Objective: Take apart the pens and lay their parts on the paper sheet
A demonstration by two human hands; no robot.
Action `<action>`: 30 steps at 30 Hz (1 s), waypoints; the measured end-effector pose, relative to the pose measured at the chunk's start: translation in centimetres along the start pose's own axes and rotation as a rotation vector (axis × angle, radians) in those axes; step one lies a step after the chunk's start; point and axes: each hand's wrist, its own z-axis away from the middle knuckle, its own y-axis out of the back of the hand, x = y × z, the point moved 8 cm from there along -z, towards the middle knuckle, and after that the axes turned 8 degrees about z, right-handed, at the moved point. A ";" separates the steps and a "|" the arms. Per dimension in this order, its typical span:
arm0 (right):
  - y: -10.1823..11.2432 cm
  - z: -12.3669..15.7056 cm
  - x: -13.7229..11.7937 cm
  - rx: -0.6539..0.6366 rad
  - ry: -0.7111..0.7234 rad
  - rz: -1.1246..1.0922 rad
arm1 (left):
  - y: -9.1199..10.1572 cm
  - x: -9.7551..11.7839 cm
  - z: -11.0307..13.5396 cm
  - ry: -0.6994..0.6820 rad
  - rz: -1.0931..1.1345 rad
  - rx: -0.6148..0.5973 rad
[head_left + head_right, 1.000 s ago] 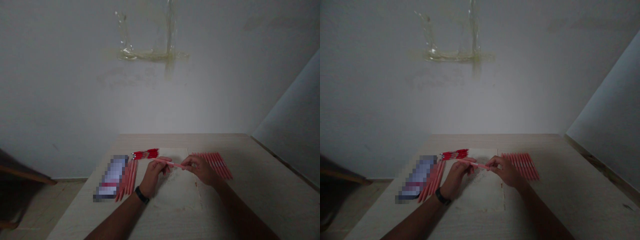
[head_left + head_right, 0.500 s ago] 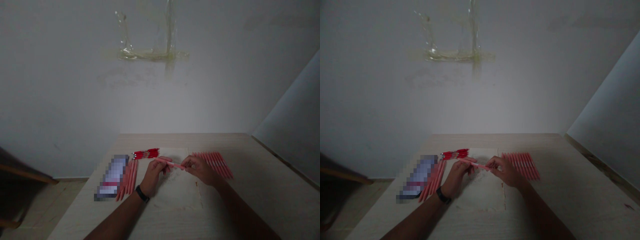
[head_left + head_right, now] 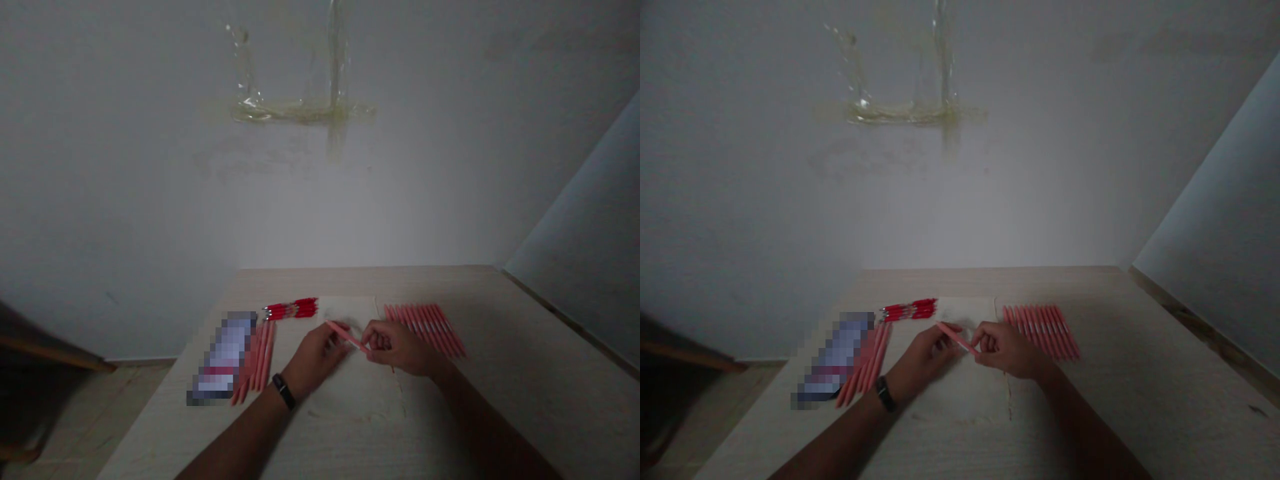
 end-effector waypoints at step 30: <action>17.6 12.9 16.0 0.221 -0.823 0.399 | -1.8 0.5 0.8 -0.139 -0.412 -0.165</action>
